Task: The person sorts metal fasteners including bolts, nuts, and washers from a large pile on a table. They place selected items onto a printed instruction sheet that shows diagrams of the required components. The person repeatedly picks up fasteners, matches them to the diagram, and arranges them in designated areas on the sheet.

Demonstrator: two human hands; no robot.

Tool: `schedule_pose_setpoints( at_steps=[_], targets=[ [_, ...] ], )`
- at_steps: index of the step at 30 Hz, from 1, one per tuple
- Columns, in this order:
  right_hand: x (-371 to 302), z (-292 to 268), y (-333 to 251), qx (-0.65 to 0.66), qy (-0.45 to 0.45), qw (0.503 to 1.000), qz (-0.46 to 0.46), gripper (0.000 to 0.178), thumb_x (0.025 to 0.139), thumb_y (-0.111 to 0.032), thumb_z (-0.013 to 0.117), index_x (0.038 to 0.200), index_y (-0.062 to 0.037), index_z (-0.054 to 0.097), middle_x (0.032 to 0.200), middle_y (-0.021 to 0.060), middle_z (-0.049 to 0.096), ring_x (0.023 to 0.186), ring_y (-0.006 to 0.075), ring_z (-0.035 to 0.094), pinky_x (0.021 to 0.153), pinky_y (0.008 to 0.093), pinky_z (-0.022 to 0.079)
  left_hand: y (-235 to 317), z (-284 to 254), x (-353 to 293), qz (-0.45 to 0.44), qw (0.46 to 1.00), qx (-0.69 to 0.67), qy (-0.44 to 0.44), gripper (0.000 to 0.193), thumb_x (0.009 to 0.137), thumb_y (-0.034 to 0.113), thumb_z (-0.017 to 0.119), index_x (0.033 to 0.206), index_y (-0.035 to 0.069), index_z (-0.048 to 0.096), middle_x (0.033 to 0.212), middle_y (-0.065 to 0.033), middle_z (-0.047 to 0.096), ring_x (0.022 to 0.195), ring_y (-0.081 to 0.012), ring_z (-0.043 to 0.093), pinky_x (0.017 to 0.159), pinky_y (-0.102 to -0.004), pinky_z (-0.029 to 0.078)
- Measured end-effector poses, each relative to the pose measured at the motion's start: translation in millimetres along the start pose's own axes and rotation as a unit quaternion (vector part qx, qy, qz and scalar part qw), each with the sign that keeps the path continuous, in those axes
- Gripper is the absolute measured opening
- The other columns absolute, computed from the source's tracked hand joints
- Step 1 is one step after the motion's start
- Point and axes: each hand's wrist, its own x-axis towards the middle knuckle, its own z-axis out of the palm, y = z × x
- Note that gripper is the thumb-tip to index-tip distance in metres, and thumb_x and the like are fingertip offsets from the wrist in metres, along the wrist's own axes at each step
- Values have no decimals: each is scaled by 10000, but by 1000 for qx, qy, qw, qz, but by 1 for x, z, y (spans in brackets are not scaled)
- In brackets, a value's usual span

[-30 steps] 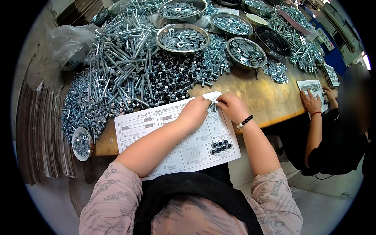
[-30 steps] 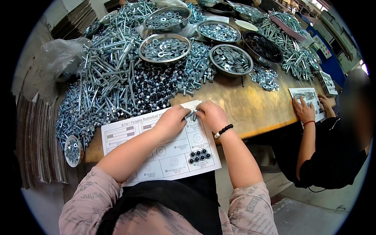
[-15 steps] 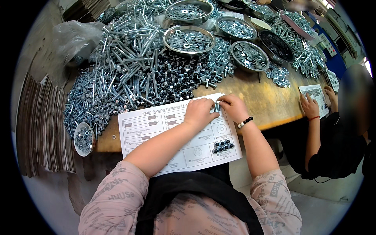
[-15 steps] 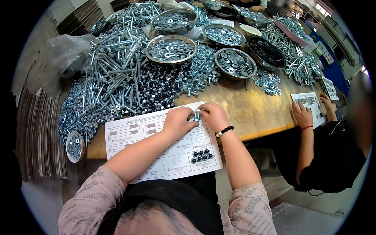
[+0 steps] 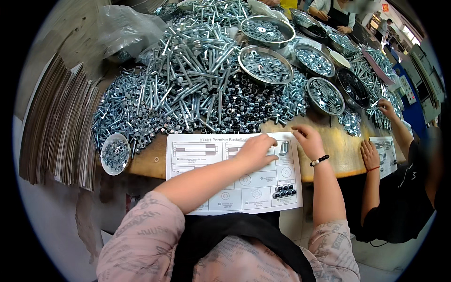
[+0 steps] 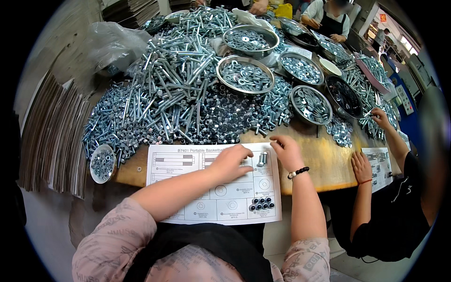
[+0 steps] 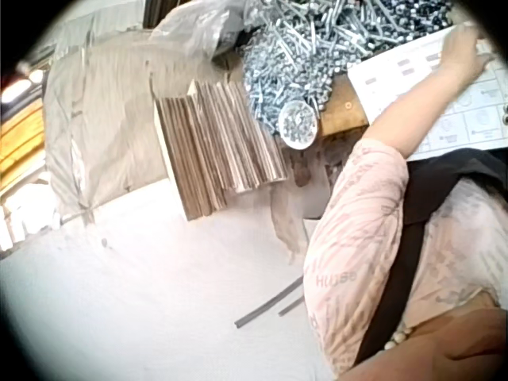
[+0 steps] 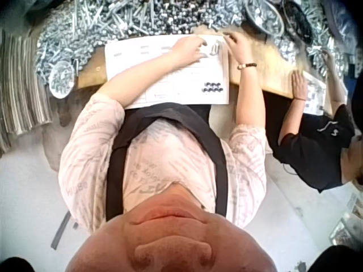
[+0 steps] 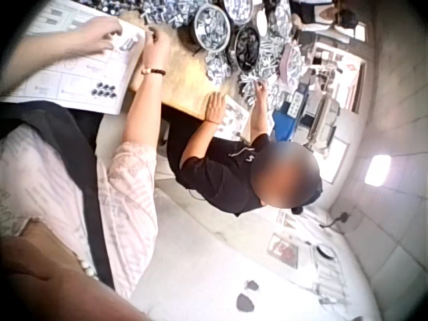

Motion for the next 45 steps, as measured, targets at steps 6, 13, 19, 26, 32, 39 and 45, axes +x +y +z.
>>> schedule_pose_setpoints(
  at_steps=[6, 13, 19, 26, 32, 39, 45],
  targets=[
    [48, 37, -72, -151, -36, 964, -216, 237, 713, -117, 637, 947, -97, 604, 893, 89, 563, 834, 277, 557, 717, 361, 461, -73, -103, -28, -59, 983, 146, 89, 224, 744, 158, 617, 944, 62, 588, 891, -104, 554, 873, -286, 543, 759, -373, 440],
    [102, 142, -124, -308, -14, 839, -449, 331, 763, -79, 502, 1088, -110, 559, 1229, 64, 482, 1141, 237, 440, 932, 366, 362, -88, -150, -26, -243, 909, 330, 77, 538, 697, 336, 688, 1123, 61, 509, 974, -123, 532, 929, -285, 543, 771, -380, 460],
    [110, 147, -127, -413, -46, 793, -445, 236, 752, -118, 522, 970, -153, 606, 929, 13, 515, 932, 176, 494, 771, 303, 389, -108, -131, -13, -257, 888, 380, 31, 433, 768, 173, 572, 1155, 13, 460, 939, -160, 536, 787, -300, 611, 640, -379, 514],
    [116, 151, -123, -408, 7, 770, -489, 116, 763, -147, 510, 861, -129, 570, 827, 17, 504, 854, 188, 502, 787, 326, 379, -119, -128, -2, -239, 861, 445, 50, 242, 805, 110, 474, 1013, -8, 513, 850, -133, 603, 706, -258, 641, 561, -359, 522],
    [114, 149, -127, -446, -44, 765, -462, 139, 751, -136, 522, 867, -124, 596, 891, 21, 528, 886, 180, 502, 799, 325, 376, -87, -170, -32, -217, 854, 471, 42, 130, 757, 66, 522, 879, 27, 544, 825, -135, 612, 757, -285, 626, 617, -377, 515],
    [116, 135, -120, -468, -30, 712, -523, 142, 767, -152, 529, 881, -110, 602, 876, 11, 552, 898, 181, 502, 895, 339, 353, -96, -171, -49, -236, 948, 188, 103, 218, 745, 151, 610, 924, 27, 623, 882, -192, 587, 827, -350, 570, 750, -411, 451],
    [109, 101, -121, -457, -76, 757, -460, 81, 742, -128, 541, 797, -111, 597, 819, 26, 545, 858, 190, 527, 767, 308, 398, -83, -148, -22, -352, 886, 301, -3, 381, 700, 347, 667, 822, -13, 647, 823, -180, 633, 782, -336, 610, 710, -399, 484]
  ],
)
